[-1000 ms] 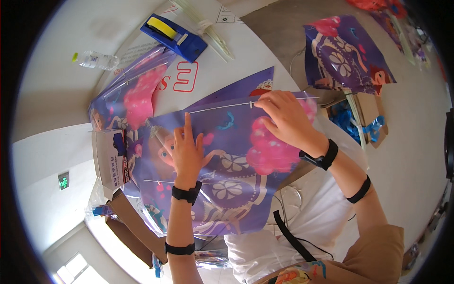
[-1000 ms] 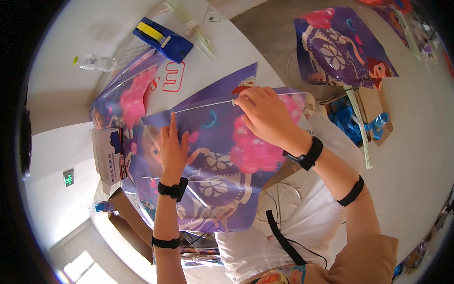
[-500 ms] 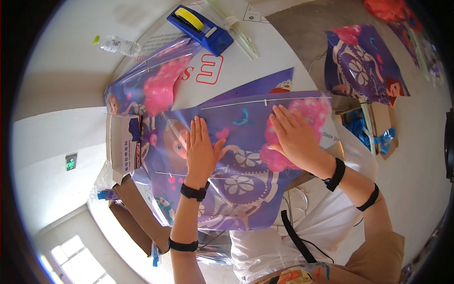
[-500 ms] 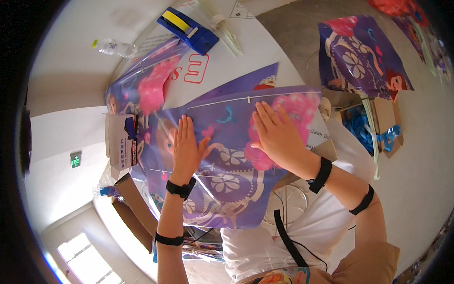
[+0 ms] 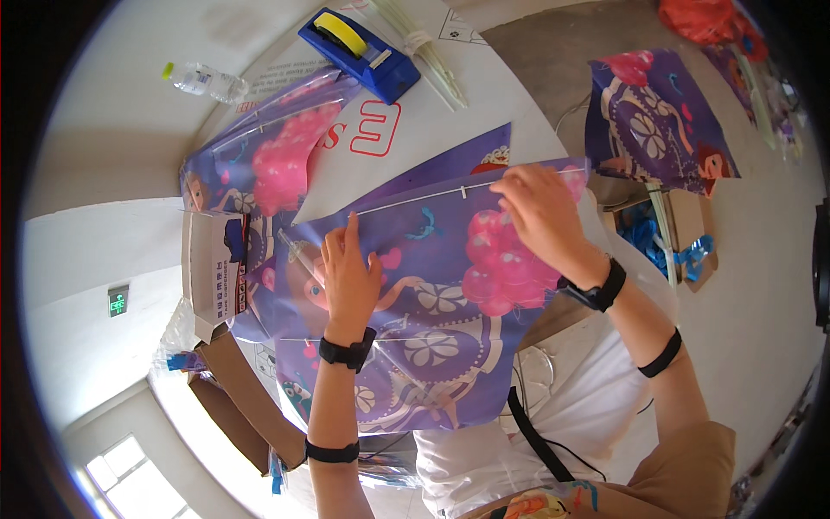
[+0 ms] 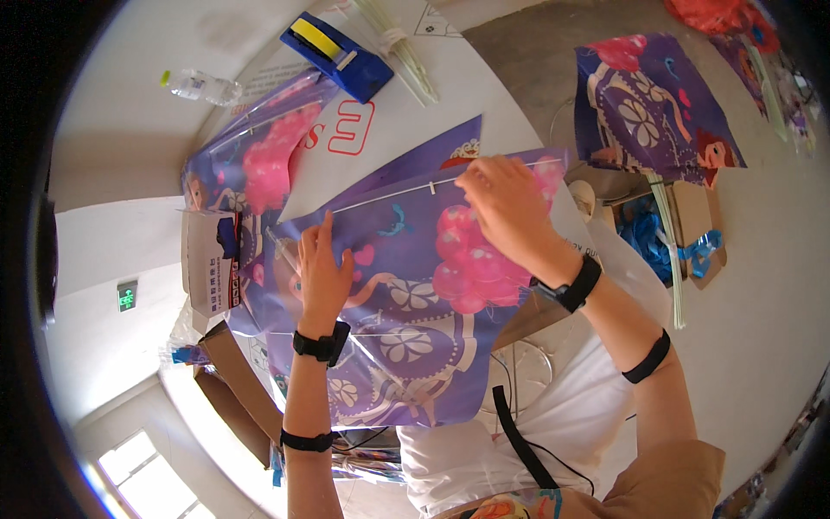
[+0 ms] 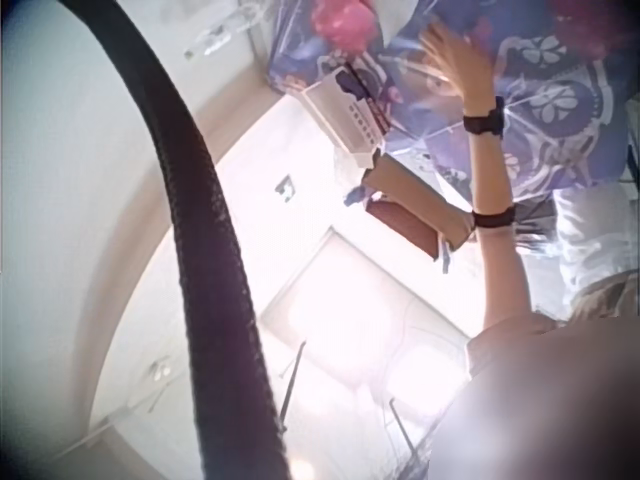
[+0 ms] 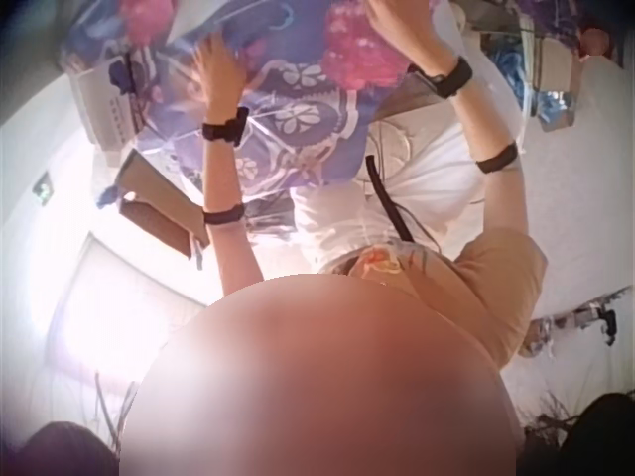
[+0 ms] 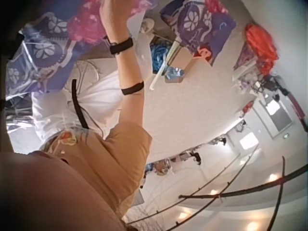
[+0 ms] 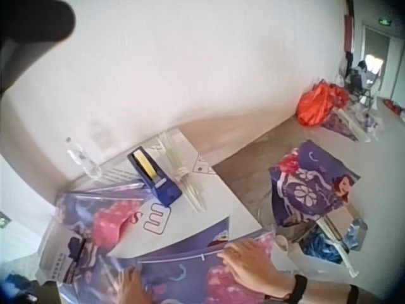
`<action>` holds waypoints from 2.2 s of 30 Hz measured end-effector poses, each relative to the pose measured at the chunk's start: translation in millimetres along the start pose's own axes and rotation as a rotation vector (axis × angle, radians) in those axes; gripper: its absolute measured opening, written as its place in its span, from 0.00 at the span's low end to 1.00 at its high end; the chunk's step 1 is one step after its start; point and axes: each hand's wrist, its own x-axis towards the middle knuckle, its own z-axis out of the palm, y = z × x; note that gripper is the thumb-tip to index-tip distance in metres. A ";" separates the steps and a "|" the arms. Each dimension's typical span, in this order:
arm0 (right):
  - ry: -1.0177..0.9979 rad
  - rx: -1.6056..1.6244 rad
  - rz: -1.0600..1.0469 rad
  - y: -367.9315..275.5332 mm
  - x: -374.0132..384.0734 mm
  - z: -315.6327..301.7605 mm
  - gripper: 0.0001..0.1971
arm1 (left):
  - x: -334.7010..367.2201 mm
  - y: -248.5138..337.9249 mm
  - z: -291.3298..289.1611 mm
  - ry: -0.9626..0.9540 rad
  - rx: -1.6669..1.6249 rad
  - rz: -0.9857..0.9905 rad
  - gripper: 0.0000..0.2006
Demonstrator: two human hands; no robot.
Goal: Assembling a plastic kite by attaching support rods and securing them with tape.
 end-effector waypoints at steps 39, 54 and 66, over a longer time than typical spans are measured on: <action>-0.079 -0.119 -0.056 26.6 13.6 7.7 0.16 | 1.3 14.7 8.3 -0.034 0.263 -0.003 0.37; -0.049 -0.095 -0.038 23.9 14.8 8.5 0.16 | 2.6 19.3 7.2 -0.045 0.205 -0.037 0.35; -0.062 -0.090 -0.044 26.1 13.4 6.9 0.17 | -1.4 18.3 6.5 -0.045 0.143 -0.033 0.35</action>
